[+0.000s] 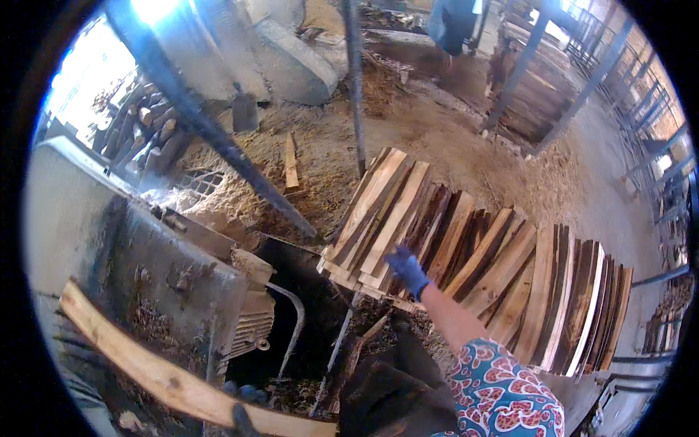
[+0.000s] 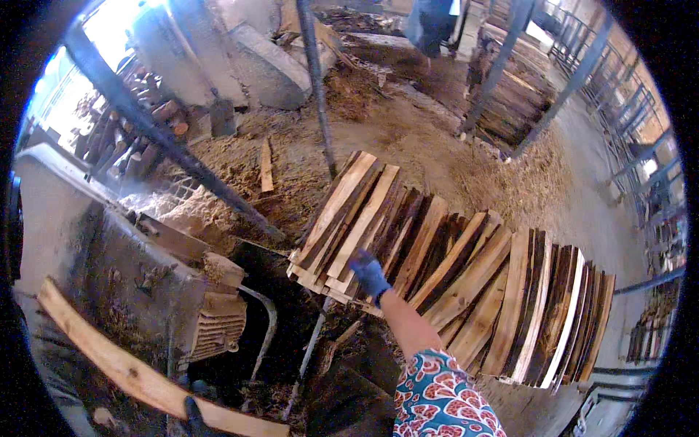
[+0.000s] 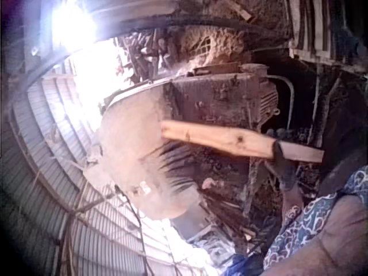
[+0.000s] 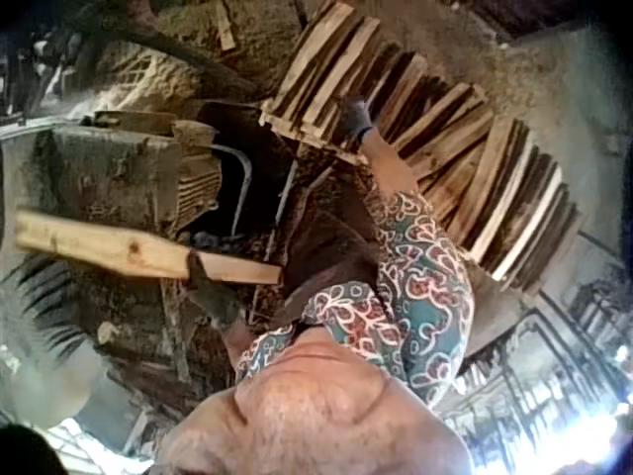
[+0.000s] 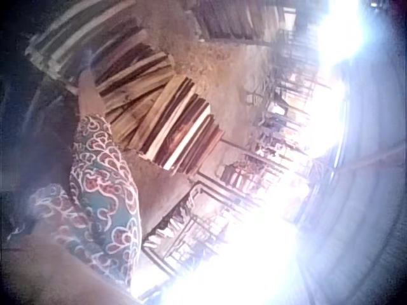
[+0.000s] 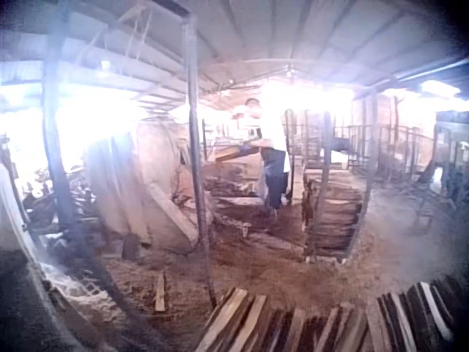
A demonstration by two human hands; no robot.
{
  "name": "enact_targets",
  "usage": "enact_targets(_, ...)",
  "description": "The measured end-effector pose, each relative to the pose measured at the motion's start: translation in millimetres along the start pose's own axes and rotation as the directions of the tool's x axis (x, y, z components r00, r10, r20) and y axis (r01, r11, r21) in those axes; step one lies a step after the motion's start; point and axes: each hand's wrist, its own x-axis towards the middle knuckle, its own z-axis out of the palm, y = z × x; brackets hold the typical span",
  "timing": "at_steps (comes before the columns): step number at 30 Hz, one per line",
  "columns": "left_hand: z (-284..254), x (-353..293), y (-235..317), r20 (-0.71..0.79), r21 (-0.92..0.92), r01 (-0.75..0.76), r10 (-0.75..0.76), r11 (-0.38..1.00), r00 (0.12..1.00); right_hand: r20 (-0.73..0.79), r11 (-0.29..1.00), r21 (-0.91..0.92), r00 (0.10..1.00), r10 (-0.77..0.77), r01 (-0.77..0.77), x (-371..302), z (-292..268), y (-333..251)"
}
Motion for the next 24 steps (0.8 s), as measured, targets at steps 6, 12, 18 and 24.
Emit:
enact_targets(6, -113.3, -15.1, 26.1, -0.479, -0.217, -0.224, 0.096, 0.95, 0.872, 0.747, 0.92, -0.216, 0.662, -0.06, 0.328, -99.1, 70.5, 82.6)
enact_targets(12, -324.0, -5.6, 20.5, -0.701, 0.123, -0.299, 0.297, 0.946, 0.649, 0.796, 0.833, -0.541, 0.39, 0.464, 0.113, -211.4, 102.2, 109.8)
enact_targets(18, -424.1, 66.2, 12.1, -0.446, 0.883, 0.184, 0.647, 0.432, 0.619, 0.831, 0.807, -0.537, 0.32, 0.455, 0.247, -289.7, 165.5, 82.4)
enact_targets(24, -396.1, 179.6, 20.4, -0.277, 0.416, -0.218, 0.351, 0.883, 0.894, 0.865, 0.846, -0.464, 0.34, 0.368, 0.264, -354.9, 198.9, 40.9)
